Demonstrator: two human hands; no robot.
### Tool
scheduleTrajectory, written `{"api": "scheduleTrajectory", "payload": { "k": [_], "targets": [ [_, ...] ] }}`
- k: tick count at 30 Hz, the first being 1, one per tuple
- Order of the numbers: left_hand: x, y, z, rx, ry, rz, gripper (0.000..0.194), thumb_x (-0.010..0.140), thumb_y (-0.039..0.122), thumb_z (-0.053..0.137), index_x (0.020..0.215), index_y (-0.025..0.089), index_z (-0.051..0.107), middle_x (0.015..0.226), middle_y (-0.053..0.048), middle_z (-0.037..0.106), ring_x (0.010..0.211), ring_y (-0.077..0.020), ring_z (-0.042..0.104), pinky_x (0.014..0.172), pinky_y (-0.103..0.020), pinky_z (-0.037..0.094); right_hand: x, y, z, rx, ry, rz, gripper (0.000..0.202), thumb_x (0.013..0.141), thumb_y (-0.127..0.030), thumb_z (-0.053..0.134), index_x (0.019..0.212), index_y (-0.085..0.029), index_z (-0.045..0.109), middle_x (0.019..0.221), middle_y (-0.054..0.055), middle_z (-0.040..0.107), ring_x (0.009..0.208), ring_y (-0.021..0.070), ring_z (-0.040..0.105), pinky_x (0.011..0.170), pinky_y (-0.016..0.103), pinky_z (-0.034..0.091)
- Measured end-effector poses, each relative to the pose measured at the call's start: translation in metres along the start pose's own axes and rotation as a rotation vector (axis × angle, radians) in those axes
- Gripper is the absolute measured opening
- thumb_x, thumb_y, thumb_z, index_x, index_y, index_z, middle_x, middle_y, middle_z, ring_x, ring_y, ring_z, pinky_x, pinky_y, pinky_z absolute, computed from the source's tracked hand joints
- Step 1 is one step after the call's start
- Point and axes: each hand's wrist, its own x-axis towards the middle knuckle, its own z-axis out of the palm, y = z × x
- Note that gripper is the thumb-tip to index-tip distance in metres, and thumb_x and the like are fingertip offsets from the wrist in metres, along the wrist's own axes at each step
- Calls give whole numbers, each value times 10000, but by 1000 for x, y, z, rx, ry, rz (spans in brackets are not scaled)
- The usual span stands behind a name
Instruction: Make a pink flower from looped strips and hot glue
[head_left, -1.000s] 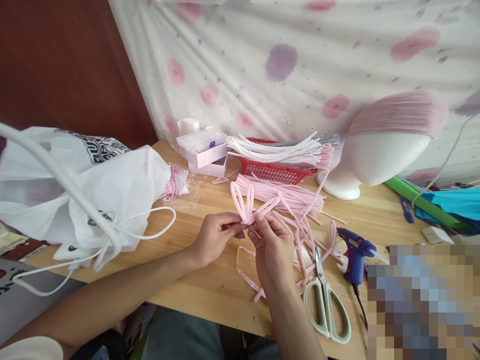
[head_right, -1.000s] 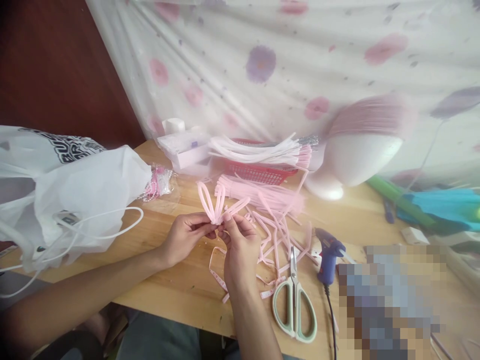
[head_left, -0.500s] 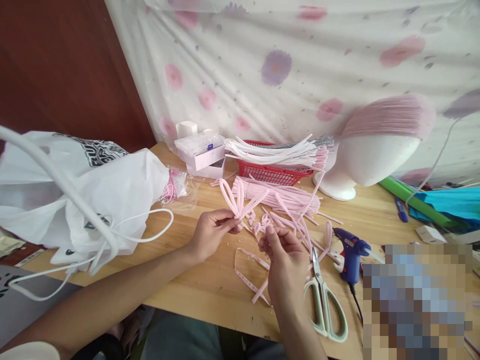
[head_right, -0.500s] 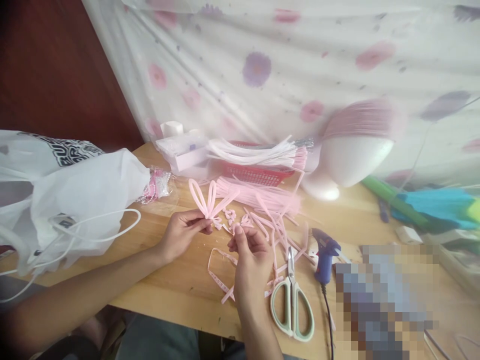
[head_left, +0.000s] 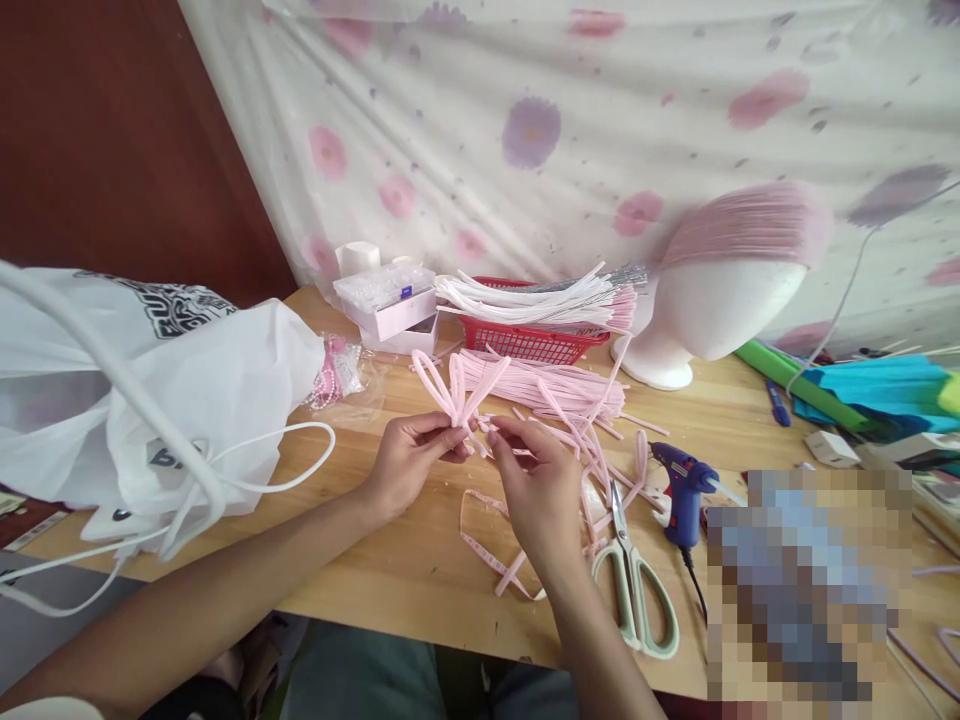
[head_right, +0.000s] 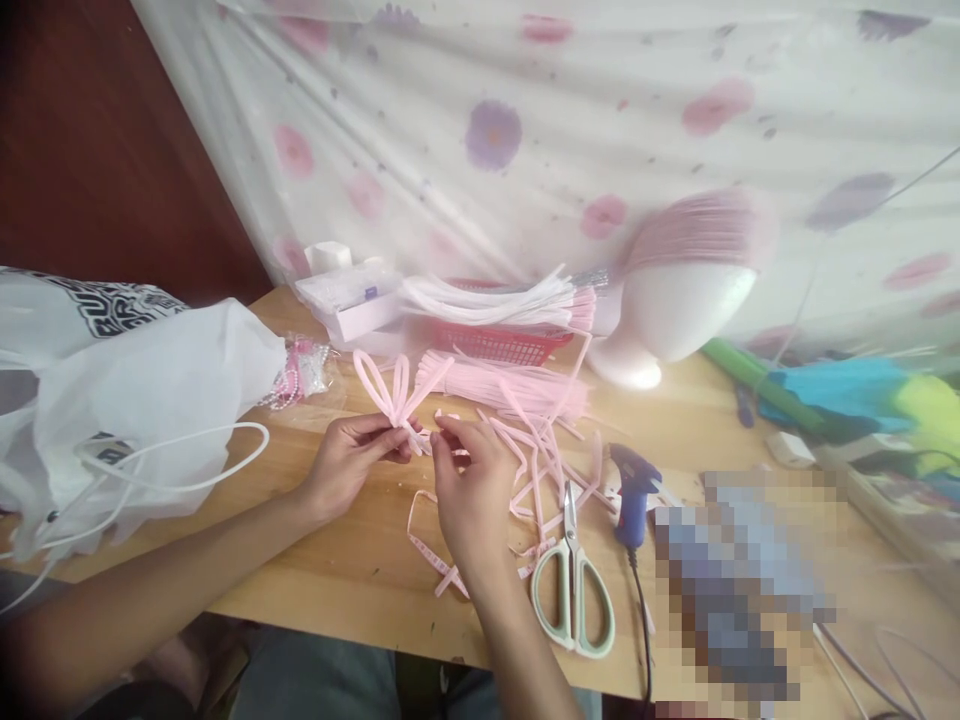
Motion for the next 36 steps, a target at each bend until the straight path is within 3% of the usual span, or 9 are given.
{"api": "scheduleTrajectory", "payload": {
  "k": [5, 9, 13, 19, 28, 32, 36],
  "targets": [
    [-1, -1, -1, 11, -13, 13, 282, 717, 399, 847, 812, 137, 805, 698, -24, 719, 624, -111, 633, 661, -238, 588, 3, -2, 6, -1, -33, 34, 161, 853, -319, 682, 938, -218, 774, 926, 66, 756, 765, 192, 680, 663, 307, 528],
    [-1, -2, 0, 24, -12, -7, 319, 711, 431, 840, 811, 131, 797, 678, -28, 709, 625, -125, 637, 648, -250, 588, -9, 4, -1, -73, 21, 44, 177, 868, -361, 663, 826, -199, 721, 764, 39, 715, 658, 177, 647, 602, 292, 495],
    [-1, -4, -1, 23, -12, -18, 321, 713, 432, 839, 818, 131, 794, 659, -20, 693, 621, -117, 632, 625, -226, 571, -16, 7, -7, -167, -1, 49, 341, 951, -425, 537, 731, -195, 660, 585, -2, 607, 527, 143, 543, 506, 266, 411],
    [-2, -5, -1, -13, -63, -15, 264, 747, 390, 826, 849, 146, 806, 684, -11, 692, 634, -102, 625, 613, -199, 558, -5, 8, -4, -80, 16, -16, 193, 863, -287, 642, 993, -182, 740, 865, 50, 745, 724, 164, 675, 650, 272, 539],
    [-2, -3, -1, -8, -69, -6, 261, 744, 391, 826, 796, 138, 790, 673, -17, 685, 611, -97, 607, 585, -190, 538, 6, -1, 2, -65, 24, -84, 124, 853, -248, 642, 848, -203, 758, 810, 34, 756, 696, 160, 682, 648, 266, 547],
    [-2, -4, -1, 14, -59, 24, 278, 743, 411, 819, 776, 138, 779, 707, -20, 683, 628, -102, 619, 597, -198, 546, -1, 6, -2, -144, 39, -60, 134, 856, -281, 638, 816, -195, 733, 763, 32, 742, 647, 163, 665, 622, 266, 531],
    [-2, -5, -1, 32, -55, 48, 279, 741, 414, 817, 765, 141, 765, 692, -11, 663, 622, -105, 616, 587, -203, 545, -13, 9, -12, -336, 24, -74, 272, 948, -337, 522, 804, -190, 699, 689, 27, 693, 590, 157, 614, 568, 253, 458]
  ]
}}
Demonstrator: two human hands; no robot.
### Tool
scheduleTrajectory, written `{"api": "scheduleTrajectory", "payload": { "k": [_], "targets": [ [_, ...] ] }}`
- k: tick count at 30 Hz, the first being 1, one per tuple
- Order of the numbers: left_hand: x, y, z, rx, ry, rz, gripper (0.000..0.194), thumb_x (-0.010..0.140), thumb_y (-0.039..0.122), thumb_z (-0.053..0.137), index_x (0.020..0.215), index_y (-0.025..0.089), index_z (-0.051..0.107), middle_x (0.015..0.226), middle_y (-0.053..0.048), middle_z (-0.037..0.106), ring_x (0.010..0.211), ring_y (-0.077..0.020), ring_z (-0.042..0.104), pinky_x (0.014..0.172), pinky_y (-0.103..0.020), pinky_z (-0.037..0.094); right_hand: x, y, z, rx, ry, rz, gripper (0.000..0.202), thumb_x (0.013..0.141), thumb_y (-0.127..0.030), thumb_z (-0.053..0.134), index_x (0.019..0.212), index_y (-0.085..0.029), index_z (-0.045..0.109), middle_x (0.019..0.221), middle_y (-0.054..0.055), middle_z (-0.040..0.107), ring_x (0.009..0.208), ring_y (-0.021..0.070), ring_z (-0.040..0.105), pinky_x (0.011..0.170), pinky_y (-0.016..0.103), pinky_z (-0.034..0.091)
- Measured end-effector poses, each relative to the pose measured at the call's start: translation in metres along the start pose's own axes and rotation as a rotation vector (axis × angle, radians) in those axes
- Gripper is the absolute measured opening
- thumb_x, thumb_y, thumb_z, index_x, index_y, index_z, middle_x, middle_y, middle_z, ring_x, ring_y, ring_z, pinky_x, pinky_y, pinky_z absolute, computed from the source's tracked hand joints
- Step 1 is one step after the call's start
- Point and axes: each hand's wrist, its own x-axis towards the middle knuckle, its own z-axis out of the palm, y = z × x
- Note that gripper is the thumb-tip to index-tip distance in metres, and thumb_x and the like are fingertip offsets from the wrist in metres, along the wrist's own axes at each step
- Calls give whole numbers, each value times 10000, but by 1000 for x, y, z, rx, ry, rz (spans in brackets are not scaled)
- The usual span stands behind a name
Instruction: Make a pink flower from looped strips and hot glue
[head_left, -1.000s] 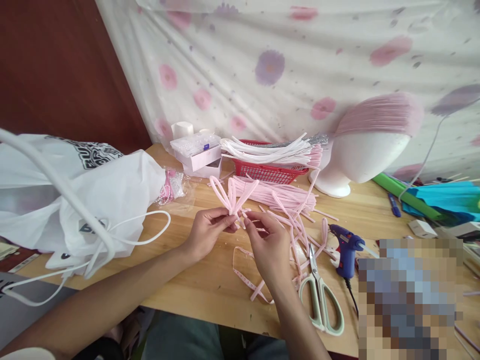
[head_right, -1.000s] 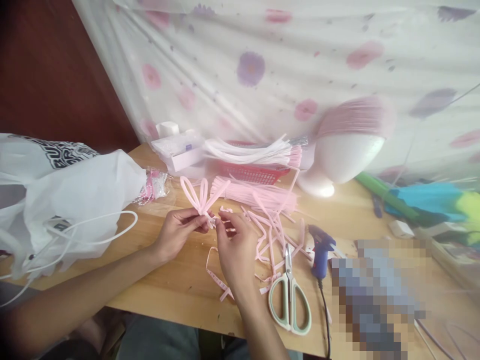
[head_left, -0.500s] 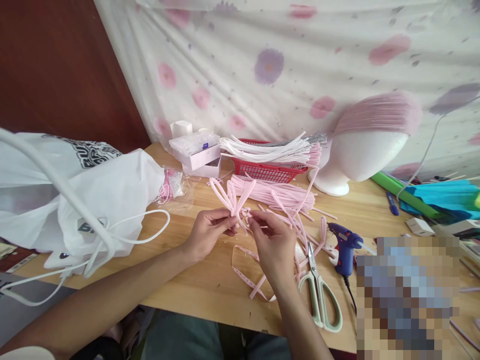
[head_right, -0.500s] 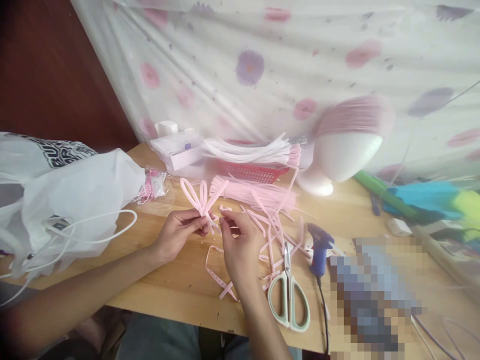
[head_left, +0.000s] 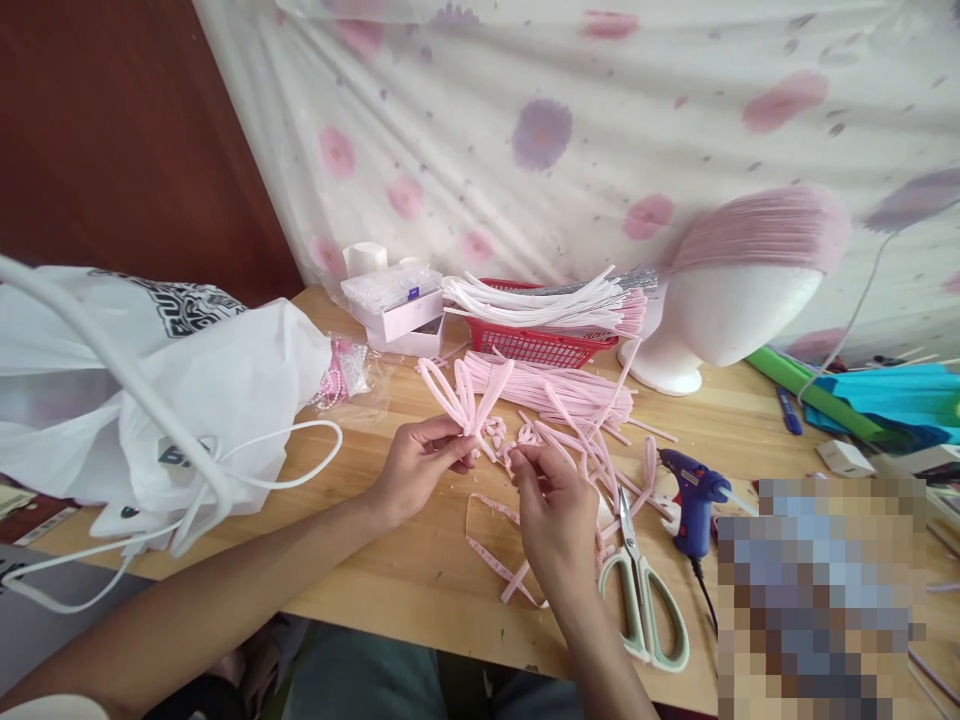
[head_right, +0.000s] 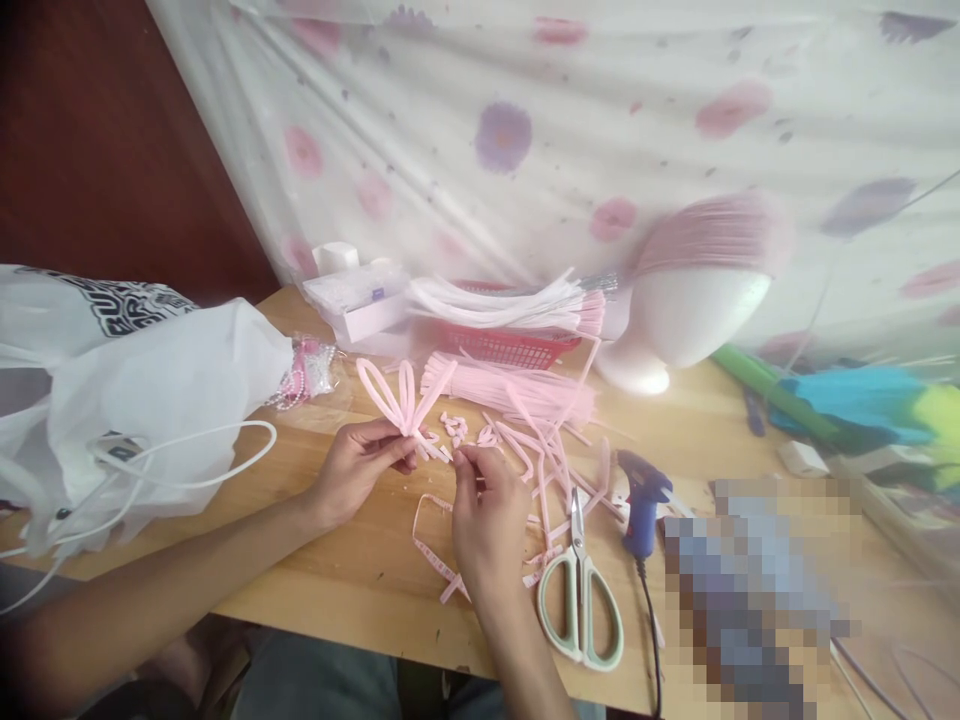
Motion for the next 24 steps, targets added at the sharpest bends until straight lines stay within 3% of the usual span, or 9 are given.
{"api": "scheduleTrajectory", "payload": {
  "k": [3, 5, 7, 11, 15, 19, 24],
  "targets": [
    [0, -1, -1, 16, 4, 13, 288, 746, 424, 810, 750, 141, 754, 691, -9, 653, 614, -105, 616, 586, -208, 545, -12, 2, -10, -242, -63, -82, 368, 983, -340, 451, 707, -202, 651, 642, 27, 655, 550, 159, 576, 536, 264, 375],
    [1, -2, -1, 31, 8, 16, 296, 746, 432, 807, 750, 141, 754, 699, -12, 658, 613, -106, 620, 587, -210, 546, -20, 5, -17, -316, -76, -121, 289, 955, -314, 497, 752, -212, 675, 675, 25, 682, 551, 161, 590, 550, 266, 380],
    [1, -2, -1, 47, 11, 8, 301, 741, 437, 810, 753, 141, 756, 687, -14, 665, 607, -107, 620, 582, -207, 542, -27, 10, -25, -285, -57, -131, 201, 928, -268, 535, 806, -223, 689, 732, 16, 714, 590, 158, 631, 585, 257, 420],
    [2, -1, -2, 67, 18, -11, 299, 750, 438, 798, 767, 142, 754, 636, -6, 664, 584, -103, 619, 564, -194, 534, -34, 21, -36, -245, -71, -126, 219, 960, -254, 512, 819, -222, 677, 831, 19, 738, 697, 160, 688, 648, 244, 469],
    [3, -1, -2, 77, 34, 3, 277, 749, 415, 795, 759, 144, 741, 647, 1, 668, 578, -98, 623, 557, -189, 537, -37, 26, -42, -277, -115, -112, 263, 991, -279, 463, 841, -211, 668, 788, 21, 715, 665, 160, 679, 614, 247, 465],
    [4, -2, -3, 83, 50, 4, 266, 754, 406, 790, 764, 146, 733, 627, 7, 662, 575, -102, 624, 559, -195, 544, -44, 25, -47, -230, -72, -91, 298, 989, -284, 437, 854, -207, 691, 804, 37, 725, 690, 172, 690, 627, 254, 496],
    [4, -1, -4, 96, 52, 6, 276, 760, 417, 782, 774, 145, 742, 634, 2, 665, 579, -110, 628, 563, -208, 549, -55, 25, -54, -44, -33, 85, 211, 909, -367, 612, 844, -213, 741, 823, 55, 761, 698, 200, 709, 673, 280, 554]
  ]
}}
